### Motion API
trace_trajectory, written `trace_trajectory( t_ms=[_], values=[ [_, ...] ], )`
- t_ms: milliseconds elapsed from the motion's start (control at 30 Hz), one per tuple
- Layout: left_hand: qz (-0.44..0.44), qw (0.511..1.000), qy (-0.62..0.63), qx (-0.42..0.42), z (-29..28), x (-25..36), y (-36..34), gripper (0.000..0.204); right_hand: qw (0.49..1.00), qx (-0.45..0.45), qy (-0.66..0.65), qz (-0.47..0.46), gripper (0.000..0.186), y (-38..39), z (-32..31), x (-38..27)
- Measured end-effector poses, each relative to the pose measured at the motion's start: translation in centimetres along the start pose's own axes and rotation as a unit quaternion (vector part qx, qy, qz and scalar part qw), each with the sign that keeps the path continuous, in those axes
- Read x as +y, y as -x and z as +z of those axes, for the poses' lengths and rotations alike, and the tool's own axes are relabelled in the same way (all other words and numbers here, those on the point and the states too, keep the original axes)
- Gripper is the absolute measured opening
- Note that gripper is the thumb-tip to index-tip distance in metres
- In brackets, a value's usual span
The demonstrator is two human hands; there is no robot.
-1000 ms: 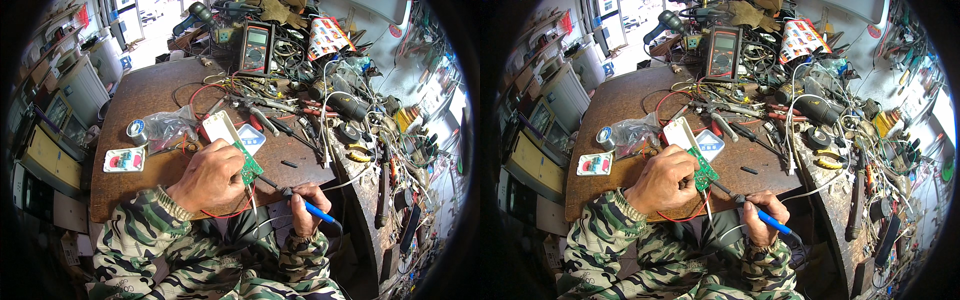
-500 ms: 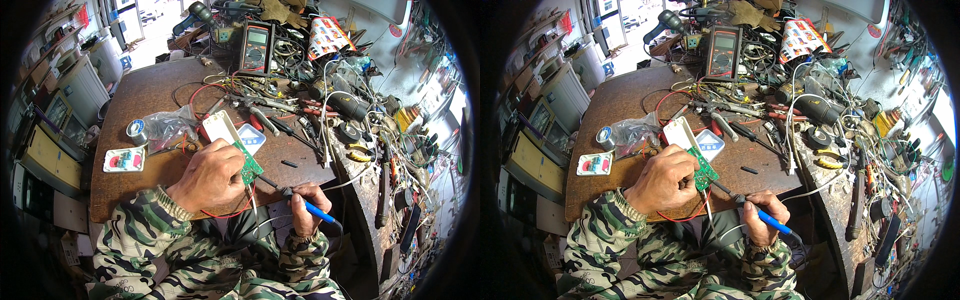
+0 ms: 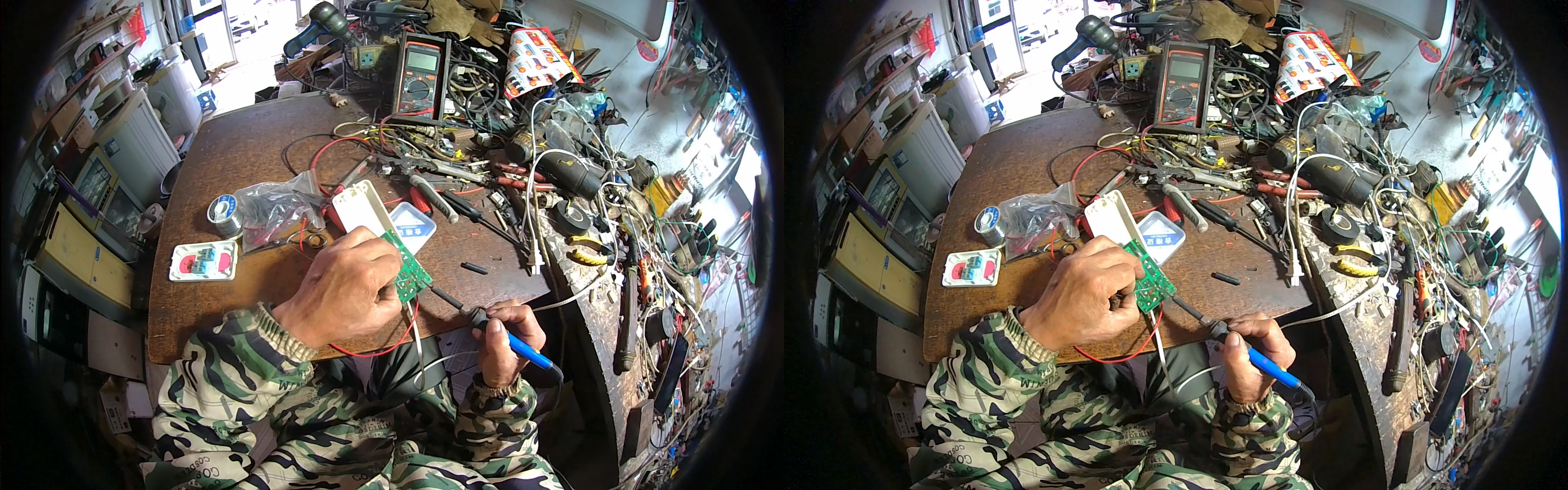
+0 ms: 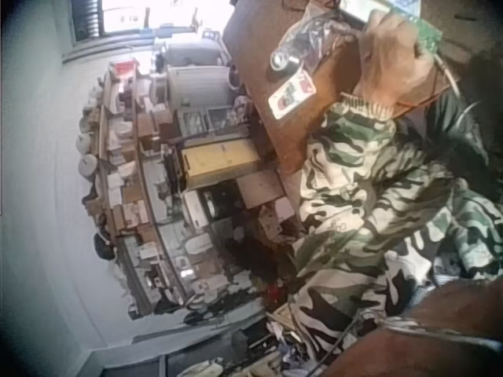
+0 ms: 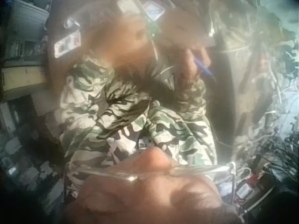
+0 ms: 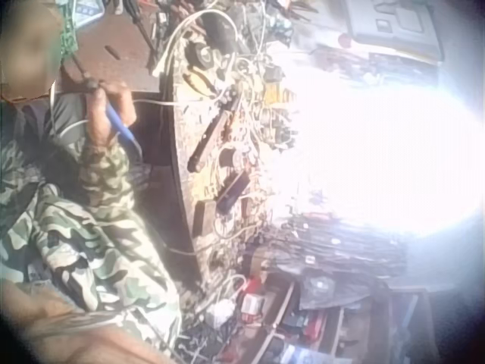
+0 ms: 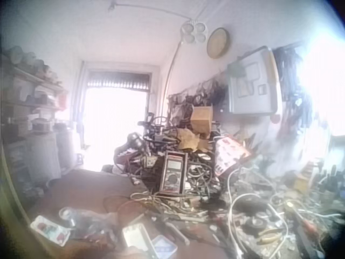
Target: The person works on a small green circuit board at a cluttered workbench. They use pliers to trim wires and a soldering iron to solder connections on the board. The person handles the board and tools with both hands throughout the process.
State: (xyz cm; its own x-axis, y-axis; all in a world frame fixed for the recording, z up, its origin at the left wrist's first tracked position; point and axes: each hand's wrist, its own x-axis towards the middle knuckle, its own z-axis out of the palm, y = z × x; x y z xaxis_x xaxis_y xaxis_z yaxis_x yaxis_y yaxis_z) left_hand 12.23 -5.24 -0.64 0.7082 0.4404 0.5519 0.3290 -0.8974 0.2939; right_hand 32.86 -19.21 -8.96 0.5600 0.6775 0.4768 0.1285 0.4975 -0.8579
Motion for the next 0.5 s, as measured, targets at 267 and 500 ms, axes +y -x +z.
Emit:
trace_trajectory(
  t_ms=[267,500],
  values=[
    [0.006,0.999,0.027,-0.021,-0.60,-0.23,0.09,0.012,0.999,-0.037,0.006,-0.014,0.021,-0.04,-0.56,0.47],
    [0.014,0.998,0.039,-0.036,-0.92,-0.30,-0.01,0.013,0.999,-0.051,0.009,0.017,0.016,0.03,-0.62,0.10]
  ],
)
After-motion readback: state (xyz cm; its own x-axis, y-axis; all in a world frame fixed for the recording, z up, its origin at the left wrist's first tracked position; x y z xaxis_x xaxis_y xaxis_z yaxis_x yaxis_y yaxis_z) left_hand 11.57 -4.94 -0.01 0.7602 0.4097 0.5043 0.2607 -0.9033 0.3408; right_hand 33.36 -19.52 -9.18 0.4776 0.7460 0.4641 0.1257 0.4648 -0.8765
